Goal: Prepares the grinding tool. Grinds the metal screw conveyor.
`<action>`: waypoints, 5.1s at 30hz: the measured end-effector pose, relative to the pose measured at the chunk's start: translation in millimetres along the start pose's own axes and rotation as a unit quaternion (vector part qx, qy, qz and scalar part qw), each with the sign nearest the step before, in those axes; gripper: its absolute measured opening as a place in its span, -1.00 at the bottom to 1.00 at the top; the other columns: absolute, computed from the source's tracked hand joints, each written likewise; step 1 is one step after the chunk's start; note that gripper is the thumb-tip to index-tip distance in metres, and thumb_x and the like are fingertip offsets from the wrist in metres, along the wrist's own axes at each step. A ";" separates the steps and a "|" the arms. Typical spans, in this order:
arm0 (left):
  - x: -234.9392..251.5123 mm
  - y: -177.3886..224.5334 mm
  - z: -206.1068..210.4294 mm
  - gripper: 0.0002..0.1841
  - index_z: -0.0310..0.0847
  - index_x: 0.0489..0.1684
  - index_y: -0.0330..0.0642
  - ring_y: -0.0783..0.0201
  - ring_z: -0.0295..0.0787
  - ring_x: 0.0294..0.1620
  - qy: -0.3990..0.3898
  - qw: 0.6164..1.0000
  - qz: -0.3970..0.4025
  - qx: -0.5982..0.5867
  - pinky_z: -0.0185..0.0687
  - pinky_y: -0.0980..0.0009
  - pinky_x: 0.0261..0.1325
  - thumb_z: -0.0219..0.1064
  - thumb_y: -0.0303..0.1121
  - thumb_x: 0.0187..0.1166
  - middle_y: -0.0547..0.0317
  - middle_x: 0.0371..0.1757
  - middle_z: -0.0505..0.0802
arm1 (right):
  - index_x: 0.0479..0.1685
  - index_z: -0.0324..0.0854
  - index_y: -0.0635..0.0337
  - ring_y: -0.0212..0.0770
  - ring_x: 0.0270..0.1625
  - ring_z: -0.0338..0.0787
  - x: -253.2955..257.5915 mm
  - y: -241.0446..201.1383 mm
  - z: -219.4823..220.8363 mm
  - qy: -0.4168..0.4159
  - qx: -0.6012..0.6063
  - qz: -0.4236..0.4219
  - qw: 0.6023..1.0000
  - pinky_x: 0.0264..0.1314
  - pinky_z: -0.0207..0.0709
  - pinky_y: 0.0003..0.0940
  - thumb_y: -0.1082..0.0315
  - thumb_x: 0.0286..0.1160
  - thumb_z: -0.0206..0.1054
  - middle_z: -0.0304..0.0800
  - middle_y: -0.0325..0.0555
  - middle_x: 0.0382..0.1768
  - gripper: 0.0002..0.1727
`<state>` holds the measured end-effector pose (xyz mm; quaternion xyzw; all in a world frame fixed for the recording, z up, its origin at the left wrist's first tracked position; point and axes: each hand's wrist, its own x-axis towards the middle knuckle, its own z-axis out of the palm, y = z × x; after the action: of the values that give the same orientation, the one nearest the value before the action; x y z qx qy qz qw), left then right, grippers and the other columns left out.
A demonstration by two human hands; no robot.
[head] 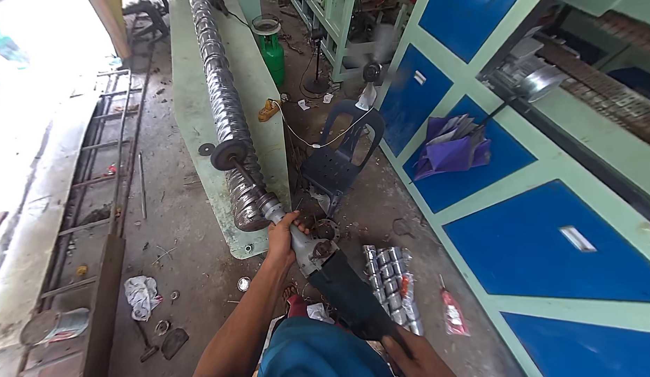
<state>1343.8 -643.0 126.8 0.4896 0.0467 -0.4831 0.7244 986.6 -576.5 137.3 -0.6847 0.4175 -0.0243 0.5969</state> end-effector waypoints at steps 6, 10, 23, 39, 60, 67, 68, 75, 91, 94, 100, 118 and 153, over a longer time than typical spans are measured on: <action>3.8 -3.4 4.9 -0.92 0.41 -0.17 -0.25 0.22 0.63 -0.66 -0.005 1.000 0.001 0.020 0.79 0.23 -0.42 0.24 -0.51 0.66 0.13 -0.61 0.59 | 0.07 0.64 0.25 -0.21 -0.57 0.69 2.3 0.8 2.6 -0.003 0.021 0.011 1.000 -0.41 0.67 -0.14 -0.17 0.79 0.08 0.69 -0.14 -0.57 -0.42; 10.6 -9.1 14.2 -0.91 0.41 -0.17 -0.26 0.22 0.63 -0.66 -0.004 1.000 -0.005 0.031 0.79 0.25 -0.45 0.27 -0.51 0.65 0.12 -0.60 0.60 | 0.06 0.64 0.22 -0.22 -0.62 0.67 5.8 8.5 1.9 -0.001 0.043 0.021 0.999 -0.50 0.64 -0.18 -0.19 0.79 0.05 0.68 -0.17 -0.58 -0.41; 25.8 -24.7 28.8 -0.85 0.42 -0.15 -0.30 0.20 0.65 -0.68 0.015 0.997 -0.014 0.070 0.81 0.23 -0.48 0.35 -0.53 0.58 0.09 -0.61 0.62 | -0.02 0.62 0.21 -0.22 -0.64 0.66 18.4 28.5 1.2 -0.003 0.124 0.030 0.992 -0.56 0.63 -0.25 -0.15 0.83 -0.01 0.68 -0.16 -0.59 -0.44; 3.9 -7.3 16.6 -0.88 0.42 -0.14 -0.31 0.20 0.65 -0.67 0.022 0.999 0.010 0.041 0.82 0.22 -0.46 0.30 -0.52 0.62 0.09 -0.60 0.61 | 0.07 0.62 0.23 -0.23 -0.61 0.68 10.3 13.1 -4.9 -0.020 0.067 0.032 0.997 -0.50 0.66 -0.21 -0.18 0.79 0.06 0.69 -0.17 -0.56 -0.41; -7.7 5.0 -15.1 -0.88 0.47 -0.31 -0.21 0.26 0.62 -0.67 -0.003 1.000 0.014 -0.020 0.78 0.28 -0.43 0.21 -0.46 0.67 0.18 -0.64 0.59 | 0.06 0.66 0.21 -0.16 -0.51 0.74 -4.7 -24.6 -7.6 -0.015 -0.060 0.001 0.998 -0.33 0.68 -0.06 -0.25 0.75 0.09 0.71 -0.10 -0.53 -0.37; -6.3 3.1 -8.3 -0.91 0.45 -0.26 -0.22 0.26 0.61 -0.67 -0.007 1.000 0.009 -0.017 0.77 0.28 -0.43 0.21 -0.46 0.68 0.18 -0.63 0.58 | 0.09 0.66 0.20 -0.14 -0.51 0.76 -4.7 -18.4 -10.4 -0.015 -0.052 0.013 0.998 -0.34 0.71 -0.02 -0.28 0.74 0.08 0.73 -0.10 -0.52 -0.35; -5.0 2.3 -7.0 -0.90 0.45 -0.27 -0.22 0.26 0.61 -0.66 -0.007 1.000 0.009 -0.016 0.77 0.28 -0.43 0.22 -0.46 0.68 0.17 -0.63 0.58 | 0.10 0.66 0.19 -0.14 -0.50 0.77 -3.9 -16.6 -11.5 -0.015 -0.052 0.017 0.998 -0.33 0.72 -0.02 -0.30 0.73 0.07 0.73 -0.11 -0.52 -0.34; 0.9 -2.1 4.5 -0.93 0.42 -0.19 -0.24 0.24 0.61 -0.67 -0.009 1.000 0.005 -0.015 0.78 0.26 -0.43 0.23 -0.50 0.66 0.14 -0.60 0.58 | 0.13 0.64 0.25 -0.18 -0.52 0.74 1.2 -10.8 -12.4 -0.006 -0.030 0.009 0.999 -0.36 0.70 -0.10 -0.19 0.78 0.07 0.73 -0.11 -0.50 -0.39; 22.2 -23.7 31.4 -0.88 0.43 -0.16 -0.30 0.20 0.64 -0.68 0.008 0.998 -0.020 0.052 0.80 0.24 -0.47 0.33 -0.52 0.60 0.10 -0.60 0.60 | 0.01 0.62 0.25 -0.25 -0.64 0.64 10.5 14.9 -5.3 0.011 0.085 0.036 0.996 -0.54 0.63 -0.24 -0.10 0.84 0.02 0.67 -0.16 -0.58 -0.46; 25.1 -24.6 31.3 -0.86 0.43 -0.14 -0.30 0.20 0.64 -0.68 0.014 0.998 -0.019 0.067 0.81 0.23 -0.48 0.35 -0.52 0.59 0.09 -0.59 0.62 | -0.01 0.62 0.26 -0.23 -0.65 0.65 13.3 16.4 -3.4 0.008 0.101 0.034 0.994 -0.55 0.64 -0.22 -0.13 0.84 -0.01 0.67 -0.14 -0.58 -0.42; 17.9 -19.6 29.5 -0.87 0.43 -0.13 -0.30 0.20 0.65 -0.67 0.012 0.998 -0.017 0.052 0.81 0.24 -0.46 0.33 -0.53 0.60 0.08 -0.59 0.62 | 0.03 0.61 0.27 -0.24 -0.64 0.65 7.7 10.4 -6.8 0.001 0.088 0.032 0.996 -0.55 0.64 -0.23 -0.11 0.84 0.00 0.66 -0.16 -0.59 -0.44; -2.8 4.8 9.7 -0.92 0.43 -0.17 -0.24 0.22 0.65 -0.66 -0.007 1.000 -0.009 -0.014 0.81 0.26 -0.44 0.26 -0.49 0.66 0.12 -0.60 0.61 | 0.07 0.62 0.24 -0.22 -0.61 0.67 -10.0 -28.0 -7.8 -0.007 0.004 0.030 1.000 -0.49 0.65 -0.19 -0.19 0.79 0.08 0.68 -0.15 -0.55 -0.41; 7.9 -7.6 22.0 -0.90 0.44 -0.16 -0.28 0.21 0.65 -0.66 -0.015 1.000 -0.023 0.004 0.80 0.25 -0.45 0.30 -0.52 0.61 0.10 -0.59 0.61 | 0.05 0.60 0.28 -0.25 -0.65 0.63 -4.5 -14.3 -7.6 0.001 0.042 0.025 0.999 -0.55 0.62 -0.24 -0.10 0.84 0.02 0.65 -0.16 -0.58 -0.45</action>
<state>1333.4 -665.2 128.8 0.4839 0.0447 -0.5071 0.7118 987.4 -580.8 153.6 -0.6483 0.4336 -0.0271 0.6252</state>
